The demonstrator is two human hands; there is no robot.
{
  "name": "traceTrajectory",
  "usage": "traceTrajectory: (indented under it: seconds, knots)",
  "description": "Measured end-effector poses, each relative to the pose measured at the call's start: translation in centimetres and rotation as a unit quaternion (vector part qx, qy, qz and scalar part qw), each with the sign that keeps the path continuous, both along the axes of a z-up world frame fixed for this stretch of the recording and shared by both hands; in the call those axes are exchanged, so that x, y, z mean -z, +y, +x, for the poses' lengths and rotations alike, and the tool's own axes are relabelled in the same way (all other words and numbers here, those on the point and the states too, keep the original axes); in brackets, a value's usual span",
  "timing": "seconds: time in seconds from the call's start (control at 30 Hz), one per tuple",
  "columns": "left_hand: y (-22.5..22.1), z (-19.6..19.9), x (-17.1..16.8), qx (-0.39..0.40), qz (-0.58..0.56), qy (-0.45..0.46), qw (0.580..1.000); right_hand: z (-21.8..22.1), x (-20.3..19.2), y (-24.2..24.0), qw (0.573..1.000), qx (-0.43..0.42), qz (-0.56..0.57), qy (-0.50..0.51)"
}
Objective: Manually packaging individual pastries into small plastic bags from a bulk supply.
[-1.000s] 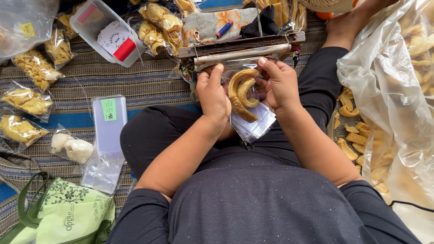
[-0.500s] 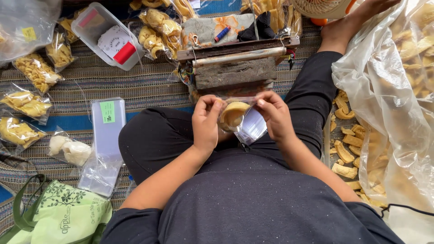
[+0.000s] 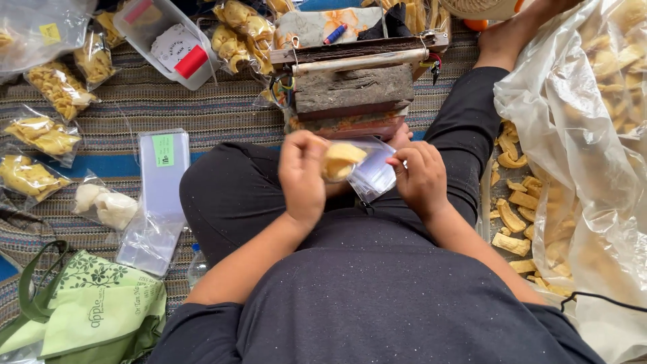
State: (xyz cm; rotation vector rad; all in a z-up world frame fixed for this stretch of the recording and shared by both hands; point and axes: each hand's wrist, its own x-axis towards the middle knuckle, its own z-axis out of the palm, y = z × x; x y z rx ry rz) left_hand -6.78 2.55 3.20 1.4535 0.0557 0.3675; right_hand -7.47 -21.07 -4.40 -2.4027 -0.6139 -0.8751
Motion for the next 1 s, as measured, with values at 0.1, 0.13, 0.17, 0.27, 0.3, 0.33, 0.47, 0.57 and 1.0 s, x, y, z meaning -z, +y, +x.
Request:
traceTrajectory:
  seconds: [0.1,0.13,0.17,0.27,0.3,0.33,0.47,0.57,1.0]
  knots:
    - [0.5,2.0,3.1,-0.018,-0.271,0.115,0.955,-2.4,0.6,1.1,0.902,-0.037,0.24,0.356]
    - [0.5,2.1,4.5,-0.019,-0.272,0.113,0.956,-2.5,-0.1,1.7,0.903,-0.039,0.239,0.355]
    - [0.4,2.3,5.9,0.011,-0.363,0.185,0.913,-2.6,-0.8,2.4,0.83,-0.112,0.311,0.45]
    - [1.1,2.4,7.7,0.04,-0.449,0.264,0.853,-1.1,-6.8,0.7,0.734,-0.193,0.309,0.573]
    - [1.4,2.8,7.8,0.035,-0.455,0.265,0.849,0.1,-9.5,-0.5,0.73,-0.207,0.234,0.608]
    - [1.1,2.9,8.3,0.037,-0.455,0.264,0.85,1.1,-11.9,-1.1,0.732,-0.206,0.235,0.606]
    - [-0.8,3.9,12.5,0.234,0.001,0.305,0.923,4.5,-16.8,-2.7,0.753,-0.157,0.443,0.461]
    - [-2.3,4.3,14.7,0.422,0.415,0.183,0.785,4.5,-15.4,-2.3,0.743,-0.133,0.565,0.334]
    - [-1.8,3.3,16.2,0.25,0.392,-0.271,0.843,-2.5,2.7,0.1,0.96,-0.045,0.054,0.27]
